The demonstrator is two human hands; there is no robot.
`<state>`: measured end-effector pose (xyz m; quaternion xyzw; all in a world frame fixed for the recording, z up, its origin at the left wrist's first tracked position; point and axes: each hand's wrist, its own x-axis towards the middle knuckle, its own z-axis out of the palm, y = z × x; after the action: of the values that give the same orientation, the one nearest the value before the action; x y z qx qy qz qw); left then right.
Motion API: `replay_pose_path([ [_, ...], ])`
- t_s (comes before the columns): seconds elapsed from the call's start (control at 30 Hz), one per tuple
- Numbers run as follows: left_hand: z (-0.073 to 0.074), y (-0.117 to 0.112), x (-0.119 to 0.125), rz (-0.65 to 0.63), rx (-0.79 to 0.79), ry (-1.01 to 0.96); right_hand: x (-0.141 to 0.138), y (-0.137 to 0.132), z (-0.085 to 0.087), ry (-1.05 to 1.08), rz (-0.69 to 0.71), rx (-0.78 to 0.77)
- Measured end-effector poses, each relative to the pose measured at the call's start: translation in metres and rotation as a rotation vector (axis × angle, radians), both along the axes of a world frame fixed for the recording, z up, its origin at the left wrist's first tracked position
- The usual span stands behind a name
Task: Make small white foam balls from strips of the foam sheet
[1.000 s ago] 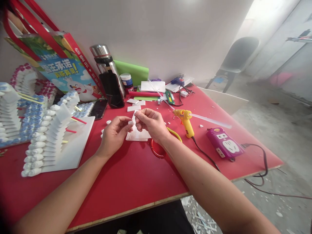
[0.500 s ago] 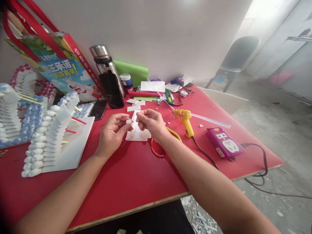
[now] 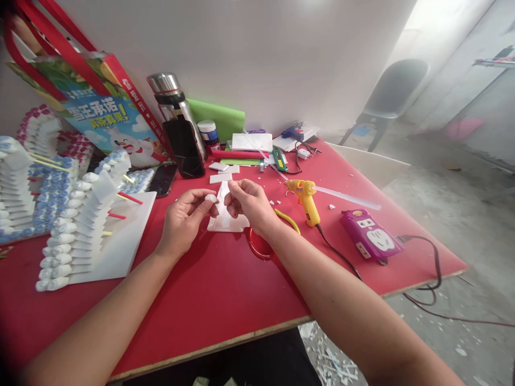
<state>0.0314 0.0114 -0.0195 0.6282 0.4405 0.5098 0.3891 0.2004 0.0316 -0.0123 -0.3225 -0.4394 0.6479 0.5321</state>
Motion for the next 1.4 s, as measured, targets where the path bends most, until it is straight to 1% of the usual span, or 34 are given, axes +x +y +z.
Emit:
replay_pose_path([
  [0.27,0.0004,-0.0004,0.0000,-0.008,0.015,0.030,0.0008,-0.0006,0.0002,0.038,0.041,-0.014],
  [0.4,0.0023,-0.0029,0.0008,-0.005,0.043,0.077,0.0020,0.0003,-0.0006,0.021,0.060,-0.058],
  [0.5,0.0044,-0.0053,0.0019,-0.007,0.063,0.095,0.0014,0.0003,-0.0010,-0.030,0.048,-0.092],
  [0.63,0.0059,-0.0068,0.0024,0.000,0.071,0.100,-0.0002,0.0001,-0.0021,-0.058,0.015,-0.090],
  [0.9,0.0040,-0.0049,0.0010,-0.006,0.055,0.095,0.0003,0.0029,-0.0069,-0.042,0.018,-0.104],
  [1.17,0.0011,-0.0047,0.0012,-0.037,0.062,0.099,-0.0001,0.0013,-0.0059,-0.058,0.037,-0.093],
  [1.4,0.0011,-0.0051,0.0015,-0.034,0.066,0.112,-0.0002,0.0002,-0.0040,-0.045,0.042,-0.124],
])
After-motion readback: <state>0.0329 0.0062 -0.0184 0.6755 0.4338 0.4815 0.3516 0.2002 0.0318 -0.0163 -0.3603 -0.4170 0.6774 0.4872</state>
